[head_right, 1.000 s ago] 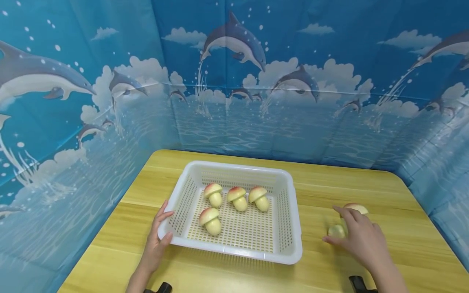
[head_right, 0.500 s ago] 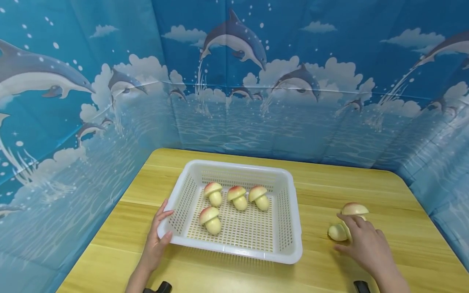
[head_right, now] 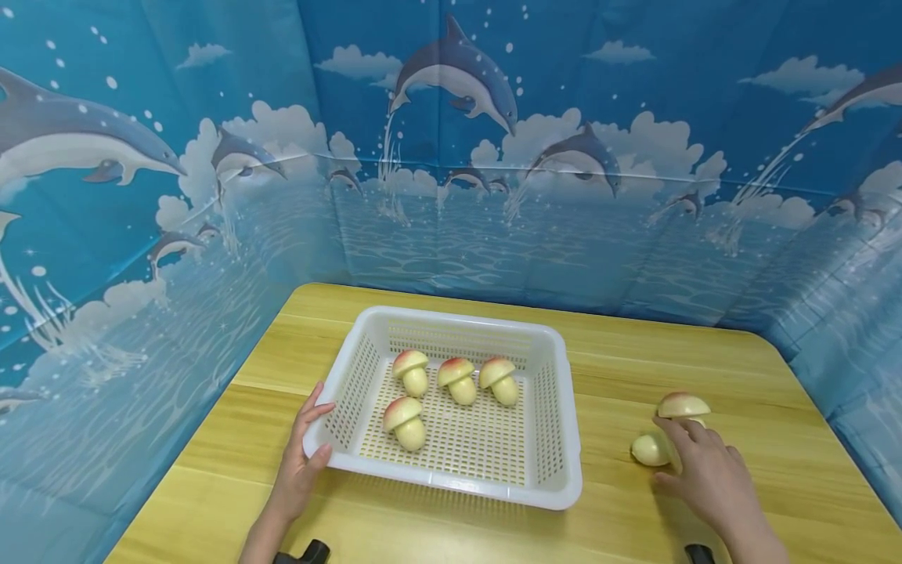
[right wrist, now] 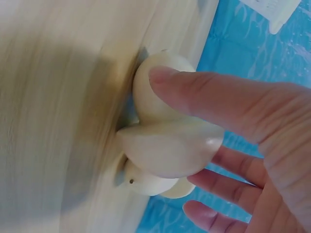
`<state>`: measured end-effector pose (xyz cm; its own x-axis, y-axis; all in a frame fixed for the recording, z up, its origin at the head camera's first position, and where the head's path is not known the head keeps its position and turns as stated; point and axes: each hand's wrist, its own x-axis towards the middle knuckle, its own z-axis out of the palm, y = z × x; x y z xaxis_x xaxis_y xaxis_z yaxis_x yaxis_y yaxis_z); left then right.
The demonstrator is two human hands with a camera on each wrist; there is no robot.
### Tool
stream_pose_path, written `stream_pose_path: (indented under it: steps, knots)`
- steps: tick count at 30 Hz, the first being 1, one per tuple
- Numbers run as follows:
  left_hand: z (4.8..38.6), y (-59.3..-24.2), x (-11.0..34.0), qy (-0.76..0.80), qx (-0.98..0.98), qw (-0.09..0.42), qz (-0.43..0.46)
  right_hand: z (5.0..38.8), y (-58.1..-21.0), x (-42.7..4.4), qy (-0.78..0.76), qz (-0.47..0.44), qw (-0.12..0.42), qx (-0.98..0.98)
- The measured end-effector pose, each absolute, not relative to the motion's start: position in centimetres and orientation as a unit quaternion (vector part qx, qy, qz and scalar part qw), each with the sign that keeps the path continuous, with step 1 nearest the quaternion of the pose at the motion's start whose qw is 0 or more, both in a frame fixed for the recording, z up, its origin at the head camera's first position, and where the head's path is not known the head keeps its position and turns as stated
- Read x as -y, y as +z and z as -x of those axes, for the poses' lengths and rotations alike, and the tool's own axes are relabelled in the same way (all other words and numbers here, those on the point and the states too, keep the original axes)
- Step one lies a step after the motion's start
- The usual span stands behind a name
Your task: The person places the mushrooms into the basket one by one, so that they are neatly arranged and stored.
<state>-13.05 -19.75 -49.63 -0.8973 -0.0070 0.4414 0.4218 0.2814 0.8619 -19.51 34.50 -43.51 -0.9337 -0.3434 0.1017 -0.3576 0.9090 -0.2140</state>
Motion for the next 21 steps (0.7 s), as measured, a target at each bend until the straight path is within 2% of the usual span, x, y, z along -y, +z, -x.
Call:
stream_pose_path:
  steps: [10,21]
  knots:
    - [13.1,-49.6,19.8,-0.589,0.776,0.181,0.136,19.9,-44.3,-34.8,0.115,-0.169,0.023,0.979]
    - [13.1,-49.7,19.8,-0.588,0.776,0.183,0.139,19.9,-45.4,-34.4,0.121,-0.16,0.049,0.978]
